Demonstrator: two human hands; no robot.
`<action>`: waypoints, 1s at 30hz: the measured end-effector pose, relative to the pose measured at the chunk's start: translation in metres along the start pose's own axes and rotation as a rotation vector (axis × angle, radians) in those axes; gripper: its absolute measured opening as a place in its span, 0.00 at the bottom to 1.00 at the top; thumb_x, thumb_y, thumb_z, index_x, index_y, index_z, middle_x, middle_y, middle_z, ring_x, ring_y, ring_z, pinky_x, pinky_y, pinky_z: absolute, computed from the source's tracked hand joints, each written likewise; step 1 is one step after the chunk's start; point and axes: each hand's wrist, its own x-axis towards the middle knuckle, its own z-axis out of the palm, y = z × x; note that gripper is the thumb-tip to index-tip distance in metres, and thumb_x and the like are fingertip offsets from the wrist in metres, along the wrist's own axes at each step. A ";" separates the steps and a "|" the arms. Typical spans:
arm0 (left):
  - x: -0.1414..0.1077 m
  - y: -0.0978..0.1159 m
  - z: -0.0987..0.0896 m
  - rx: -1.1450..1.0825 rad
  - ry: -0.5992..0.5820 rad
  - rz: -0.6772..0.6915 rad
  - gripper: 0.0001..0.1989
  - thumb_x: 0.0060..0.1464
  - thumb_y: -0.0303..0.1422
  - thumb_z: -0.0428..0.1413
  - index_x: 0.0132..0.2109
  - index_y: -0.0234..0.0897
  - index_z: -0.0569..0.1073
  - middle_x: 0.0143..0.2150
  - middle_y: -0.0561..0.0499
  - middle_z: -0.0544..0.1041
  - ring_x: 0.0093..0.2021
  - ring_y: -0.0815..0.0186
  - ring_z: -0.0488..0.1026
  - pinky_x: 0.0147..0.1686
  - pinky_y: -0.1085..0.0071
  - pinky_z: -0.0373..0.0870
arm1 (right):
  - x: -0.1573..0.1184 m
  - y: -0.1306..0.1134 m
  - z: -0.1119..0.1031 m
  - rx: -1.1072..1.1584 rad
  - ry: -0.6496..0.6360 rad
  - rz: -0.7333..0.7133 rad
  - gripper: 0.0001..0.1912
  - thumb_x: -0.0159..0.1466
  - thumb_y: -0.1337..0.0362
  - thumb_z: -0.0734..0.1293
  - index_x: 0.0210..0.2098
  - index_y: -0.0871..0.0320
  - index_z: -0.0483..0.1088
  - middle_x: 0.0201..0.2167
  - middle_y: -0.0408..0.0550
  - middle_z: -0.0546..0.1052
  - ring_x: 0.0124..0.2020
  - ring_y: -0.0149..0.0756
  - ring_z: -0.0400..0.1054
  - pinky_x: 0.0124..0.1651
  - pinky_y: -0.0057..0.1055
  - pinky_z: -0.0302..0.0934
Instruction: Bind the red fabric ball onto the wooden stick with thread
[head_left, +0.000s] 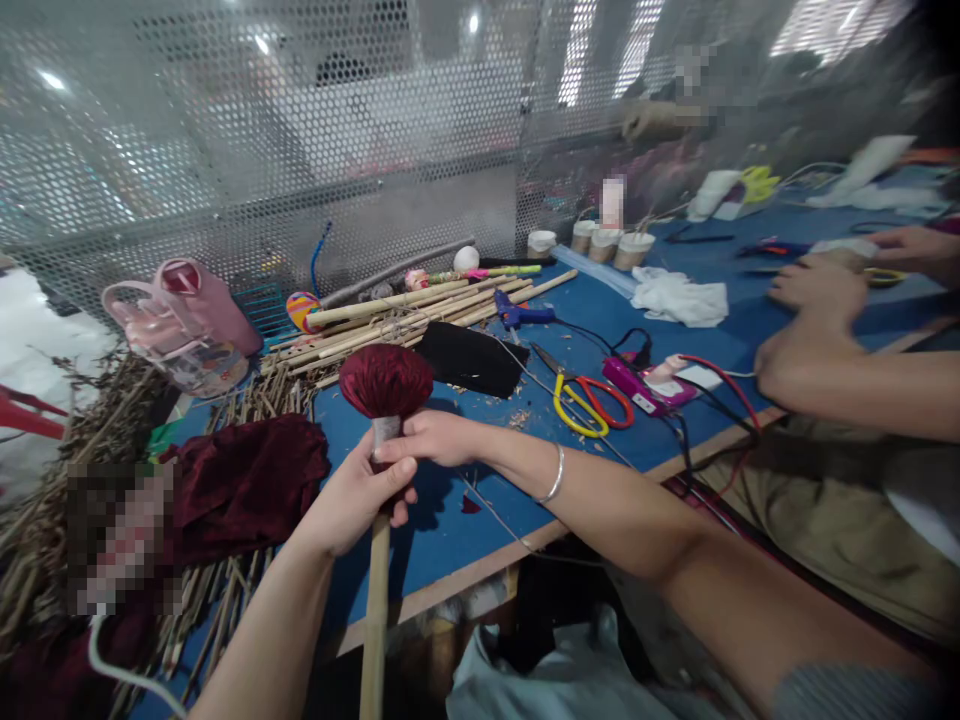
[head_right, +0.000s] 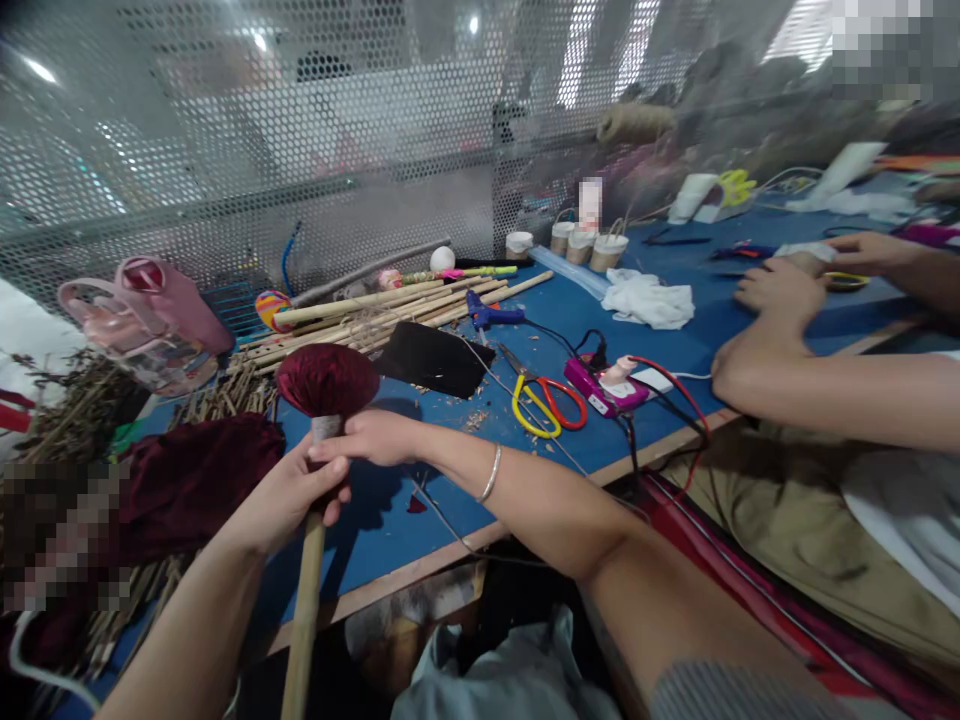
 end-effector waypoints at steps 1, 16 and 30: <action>0.000 -0.001 0.000 -0.058 -0.010 0.007 0.20 0.48 0.42 0.60 0.42 0.38 0.61 0.22 0.56 0.72 0.16 0.74 0.66 0.15 0.80 0.61 | 0.000 -0.001 -0.001 0.042 0.005 -0.032 0.22 0.59 0.50 0.64 0.31 0.66 0.74 0.25 0.46 0.74 0.31 0.29 0.65 0.34 0.23 0.56; -0.002 -0.003 0.003 -0.087 0.282 0.025 0.14 0.51 0.40 0.54 0.30 0.39 0.57 0.19 0.63 0.55 0.15 0.78 0.50 0.13 0.83 0.47 | 0.001 0.000 -0.001 -0.287 0.192 -0.158 0.11 0.61 0.66 0.58 0.27 0.65 0.68 0.23 0.42 0.67 0.28 0.26 0.58 0.34 0.24 0.51; 0.003 -0.021 0.022 0.626 0.613 0.096 0.09 0.51 0.32 0.50 0.41 0.38 0.62 0.26 0.51 0.68 0.22 0.65 0.66 0.21 0.73 0.55 | -0.001 0.000 0.004 -0.146 0.095 -0.118 0.14 0.63 0.63 0.57 0.24 0.64 0.64 0.21 0.40 0.64 0.24 0.24 0.55 0.31 0.24 0.50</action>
